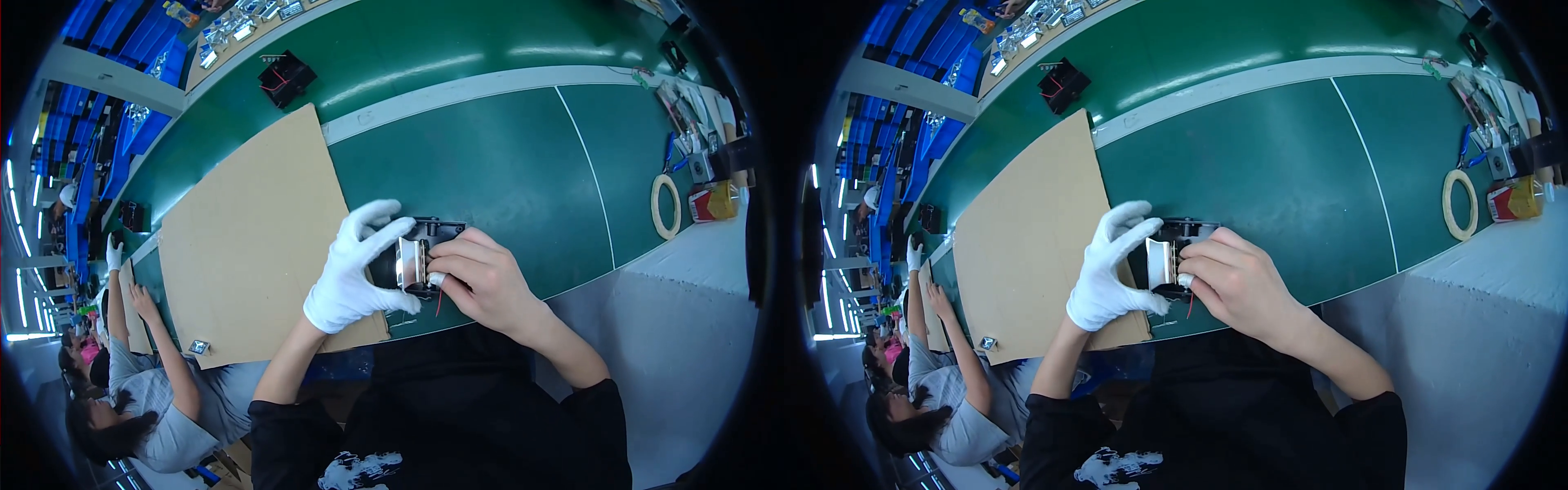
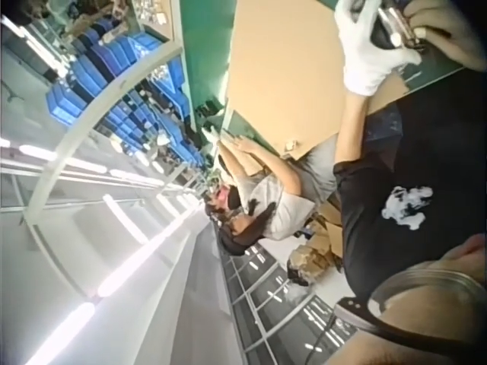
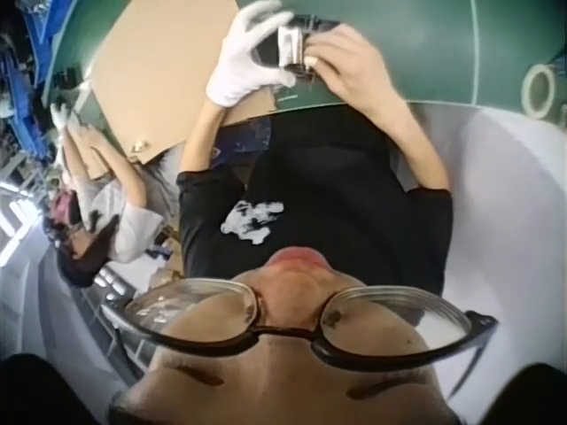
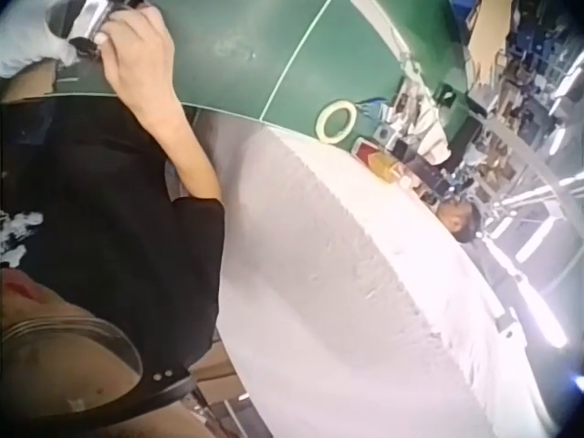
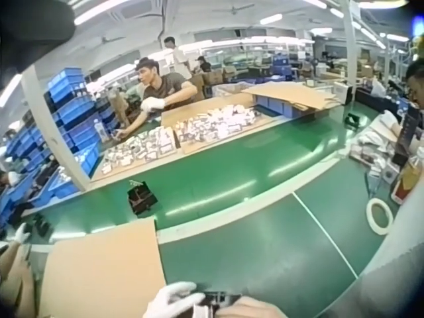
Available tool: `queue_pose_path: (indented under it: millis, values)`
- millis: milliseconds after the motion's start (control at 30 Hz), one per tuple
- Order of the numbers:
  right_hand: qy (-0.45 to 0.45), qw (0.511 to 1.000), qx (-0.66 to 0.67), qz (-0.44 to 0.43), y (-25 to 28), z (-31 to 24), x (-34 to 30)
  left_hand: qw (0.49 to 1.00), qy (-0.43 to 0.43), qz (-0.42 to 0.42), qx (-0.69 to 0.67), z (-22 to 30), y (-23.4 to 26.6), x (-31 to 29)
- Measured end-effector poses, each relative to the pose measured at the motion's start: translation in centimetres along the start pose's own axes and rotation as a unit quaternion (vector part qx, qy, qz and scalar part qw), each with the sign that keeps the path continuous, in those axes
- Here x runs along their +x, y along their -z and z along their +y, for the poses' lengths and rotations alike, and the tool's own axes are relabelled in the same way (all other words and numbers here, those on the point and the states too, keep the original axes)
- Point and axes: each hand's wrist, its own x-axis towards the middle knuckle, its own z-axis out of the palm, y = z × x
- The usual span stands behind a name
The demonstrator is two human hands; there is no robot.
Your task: Assemble small electronic components into a black plastic housing on an assembly line.
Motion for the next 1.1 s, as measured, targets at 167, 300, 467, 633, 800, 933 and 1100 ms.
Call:
queue_pose_path:
  millis: [167, 300, 467, 633, 800, 933, 1100]
  values:
    - [-0.015, 0.999, 0.021, 0.028, -0.5, 0.3, -0.3, 1.000, 0.006, -0.010, 0.016, -0.6, 0.2, 0.2]
    - [-0.017, 0.999, 0.020, 0.027, -0.5, 0.4, -0.2, 0.999, 0.037, -0.036, -0.010, -0.8, 0.3, 0.3]
    - [-0.013, 1.000, 0.011, 0.022, -0.6, 0.5, -0.3, 0.999, 0.033, -0.042, -0.009, -0.8, 0.5, 0.4]
    - [-0.011, 0.998, 0.027, 0.052, -0.9, 0.5, -0.4, 0.996, 0.054, -0.052, -0.038, -0.7, 0.5, 0.4]
    - [-0.026, 0.998, 0.028, 0.054, -0.9, 0.0, 0.1, 0.989, 0.086, -0.040, -0.113, -0.8, 0.4, 0.2]
    - [-0.054, 0.997, 0.027, 0.047, -0.8, -0.9, 0.6, 0.982, 0.094, -0.034, -0.160, -0.7, 0.8, 0.1]
    - [-0.069, 0.997, 0.000, 0.046, -0.6, -1.5, 0.8, 0.984, 0.052, -0.057, -0.163, -0.5, 1.3, 0.4]
